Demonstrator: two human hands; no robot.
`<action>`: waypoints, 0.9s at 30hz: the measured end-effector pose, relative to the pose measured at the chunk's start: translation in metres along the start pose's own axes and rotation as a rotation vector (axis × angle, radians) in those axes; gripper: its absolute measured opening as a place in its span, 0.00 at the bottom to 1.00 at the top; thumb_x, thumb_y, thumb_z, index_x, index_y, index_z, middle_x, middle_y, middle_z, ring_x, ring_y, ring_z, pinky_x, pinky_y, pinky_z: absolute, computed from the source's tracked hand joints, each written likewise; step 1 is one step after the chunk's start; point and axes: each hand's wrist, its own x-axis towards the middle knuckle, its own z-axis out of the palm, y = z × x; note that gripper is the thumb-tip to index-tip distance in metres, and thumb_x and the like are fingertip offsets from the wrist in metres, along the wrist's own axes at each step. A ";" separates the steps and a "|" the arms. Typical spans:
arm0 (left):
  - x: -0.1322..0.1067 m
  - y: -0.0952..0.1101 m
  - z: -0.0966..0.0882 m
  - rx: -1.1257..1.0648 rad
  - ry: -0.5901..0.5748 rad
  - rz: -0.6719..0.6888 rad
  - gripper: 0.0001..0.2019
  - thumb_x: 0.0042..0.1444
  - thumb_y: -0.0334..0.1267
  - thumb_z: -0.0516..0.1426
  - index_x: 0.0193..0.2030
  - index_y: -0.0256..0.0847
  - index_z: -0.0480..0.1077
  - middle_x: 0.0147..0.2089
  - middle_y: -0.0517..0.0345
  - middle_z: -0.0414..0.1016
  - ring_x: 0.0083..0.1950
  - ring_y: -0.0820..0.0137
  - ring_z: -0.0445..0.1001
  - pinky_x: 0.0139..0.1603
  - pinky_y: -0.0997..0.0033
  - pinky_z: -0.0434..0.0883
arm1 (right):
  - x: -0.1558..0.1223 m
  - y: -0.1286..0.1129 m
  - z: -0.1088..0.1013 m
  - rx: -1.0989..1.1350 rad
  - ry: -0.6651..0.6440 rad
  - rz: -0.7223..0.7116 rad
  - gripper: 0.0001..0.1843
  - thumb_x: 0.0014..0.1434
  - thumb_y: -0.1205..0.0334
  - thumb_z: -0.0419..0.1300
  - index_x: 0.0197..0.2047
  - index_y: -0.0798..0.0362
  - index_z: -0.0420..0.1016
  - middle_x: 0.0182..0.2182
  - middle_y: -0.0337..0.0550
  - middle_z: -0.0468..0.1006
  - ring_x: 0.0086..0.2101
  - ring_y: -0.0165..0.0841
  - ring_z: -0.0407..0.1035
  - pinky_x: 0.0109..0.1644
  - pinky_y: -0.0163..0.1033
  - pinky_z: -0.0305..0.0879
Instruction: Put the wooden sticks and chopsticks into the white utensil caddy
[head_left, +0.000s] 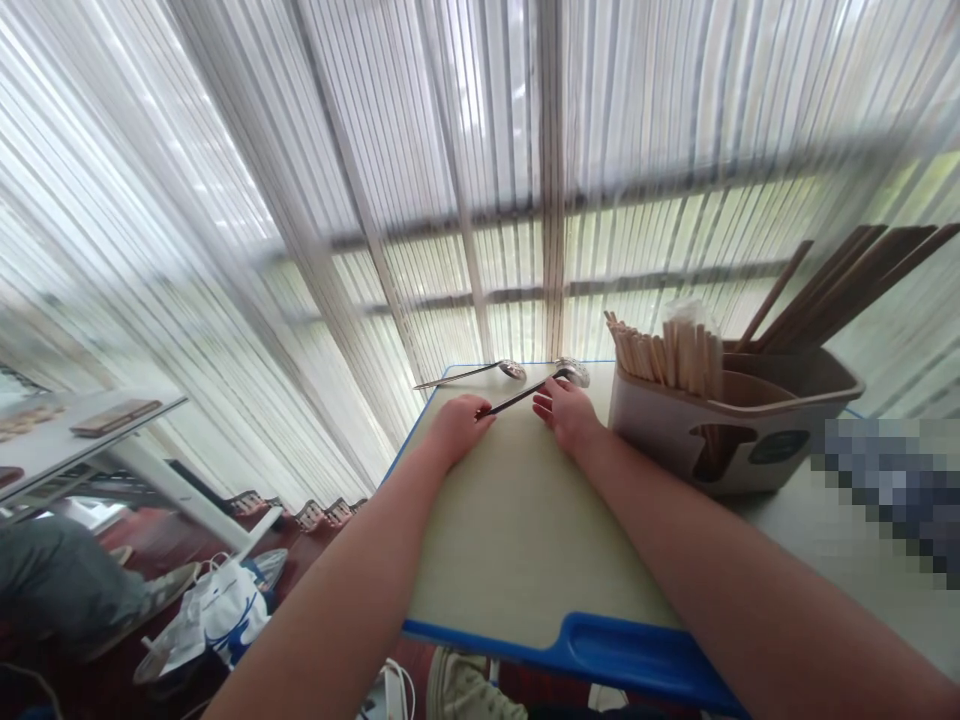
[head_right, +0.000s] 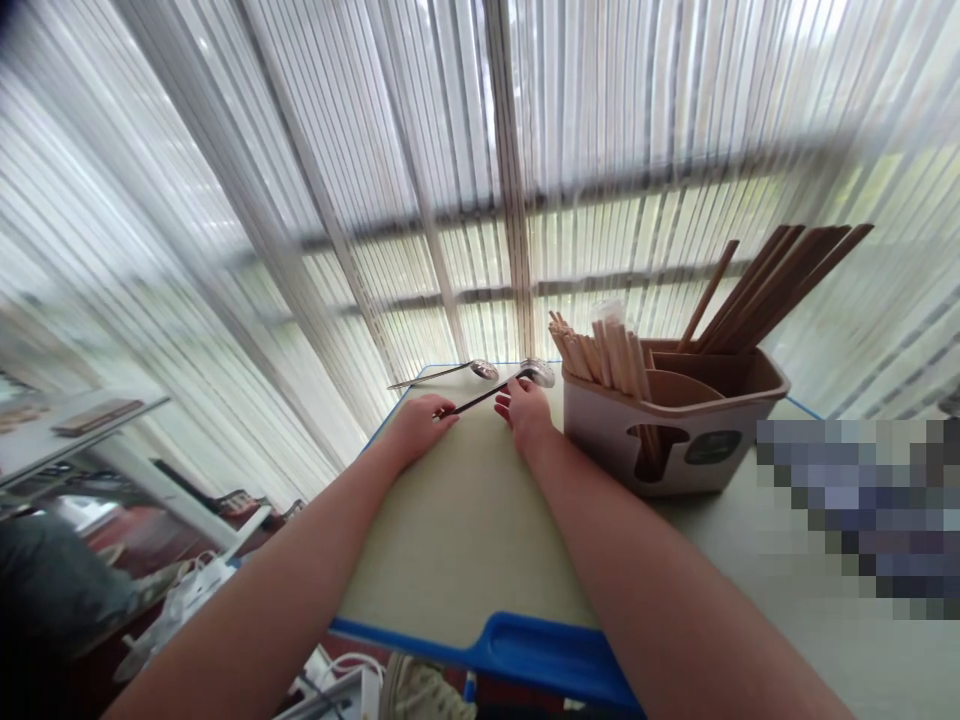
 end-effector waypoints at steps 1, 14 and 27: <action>0.000 0.000 -0.001 0.002 -0.010 0.005 0.13 0.54 0.41 0.53 0.39 0.39 0.75 0.39 0.54 0.75 0.39 0.67 0.72 0.44 0.69 0.68 | 0.000 0.000 0.000 -0.007 -0.002 -0.009 0.03 0.58 0.64 0.54 0.32 0.52 0.64 0.29 0.37 0.72 0.25 0.24 0.69 0.26 0.30 0.70; -0.001 0.003 -0.005 0.001 -0.009 -0.079 0.11 0.51 0.40 0.56 0.38 0.39 0.76 0.38 0.54 0.76 0.38 0.67 0.72 0.42 0.70 0.68 | -0.001 0.001 0.001 -0.003 -0.073 -0.053 0.04 0.57 0.62 0.55 0.36 0.51 0.64 0.36 0.40 0.72 0.31 0.28 0.71 0.27 0.32 0.70; -0.004 0.002 -0.004 0.005 -0.050 -0.090 0.12 0.51 0.42 0.56 0.39 0.41 0.76 0.37 0.56 0.76 0.37 0.68 0.72 0.40 0.70 0.68 | -0.002 -0.002 0.000 0.043 -0.084 -0.065 0.04 0.58 0.62 0.55 0.37 0.51 0.64 0.39 0.41 0.75 0.31 0.27 0.72 0.26 0.31 0.68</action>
